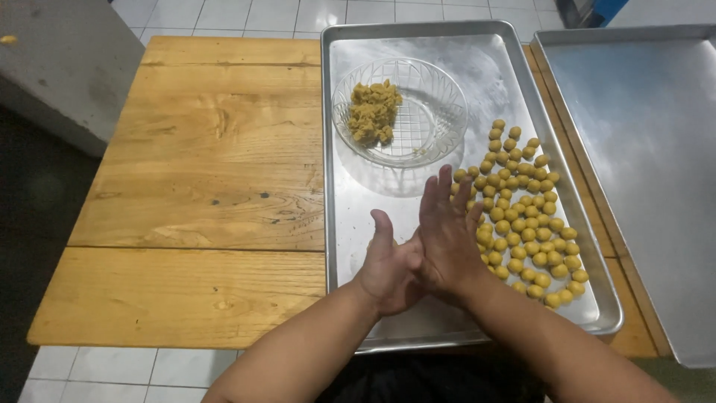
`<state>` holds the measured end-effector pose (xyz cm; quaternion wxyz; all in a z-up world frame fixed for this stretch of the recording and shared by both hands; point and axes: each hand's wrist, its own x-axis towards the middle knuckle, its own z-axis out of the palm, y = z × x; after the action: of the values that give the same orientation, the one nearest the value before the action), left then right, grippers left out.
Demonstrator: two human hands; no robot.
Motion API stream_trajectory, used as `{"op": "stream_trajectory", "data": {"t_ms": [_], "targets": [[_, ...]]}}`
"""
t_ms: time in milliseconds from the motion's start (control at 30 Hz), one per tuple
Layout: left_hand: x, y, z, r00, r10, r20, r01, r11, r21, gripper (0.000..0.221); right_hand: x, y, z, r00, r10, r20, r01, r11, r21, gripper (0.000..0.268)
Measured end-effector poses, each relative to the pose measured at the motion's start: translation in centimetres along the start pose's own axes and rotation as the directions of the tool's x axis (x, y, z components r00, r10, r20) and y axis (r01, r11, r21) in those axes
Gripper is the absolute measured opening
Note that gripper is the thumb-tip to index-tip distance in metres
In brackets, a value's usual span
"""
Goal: Pinching small pieces of yellow dough and rolling them into uniform balls between the palms before placing them on a baking tray.
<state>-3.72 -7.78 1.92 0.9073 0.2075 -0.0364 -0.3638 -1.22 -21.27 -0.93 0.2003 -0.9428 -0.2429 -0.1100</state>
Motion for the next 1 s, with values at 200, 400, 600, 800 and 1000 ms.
{"op": "stream_trajectory", "data": {"t_ms": [200,400,600,800,1000], "targets": [[4.6,-3.5,0.1,0.136,0.873,0.469,-0.953,0.245,-0.179,0.127,-0.2,-2.7,-0.1,0.978,-0.159,-0.132,0.153,0.987,-0.054,0.131],[-0.2,0.4,-0.4,0.999,-0.028,-0.039,0.020,0.981,-0.193,0.125,0.4,-2.5,-5.0,0.966,-0.043,0.256,-0.089,0.872,0.481,0.131],[1.3,-1.2,-3.9,0.995,-0.073,0.061,0.089,0.947,-0.310,0.121,0.7,-1.2,-6.2,0.977,0.040,0.207,-0.185,0.640,0.746,0.129],[1.0,-0.8,-1.3,0.978,0.196,0.067,-0.158,0.915,-0.370,0.074,-1.1,-4.1,-2.5,0.986,-0.169,-0.002,0.165,0.960,0.228,0.119],[0.3,-0.1,-1.4,0.971,0.108,0.214,-0.015,0.919,-0.394,0.088,-1.6,-2.2,-1.0,0.898,-0.367,-0.242,0.370,0.928,-0.034,0.101]]}}
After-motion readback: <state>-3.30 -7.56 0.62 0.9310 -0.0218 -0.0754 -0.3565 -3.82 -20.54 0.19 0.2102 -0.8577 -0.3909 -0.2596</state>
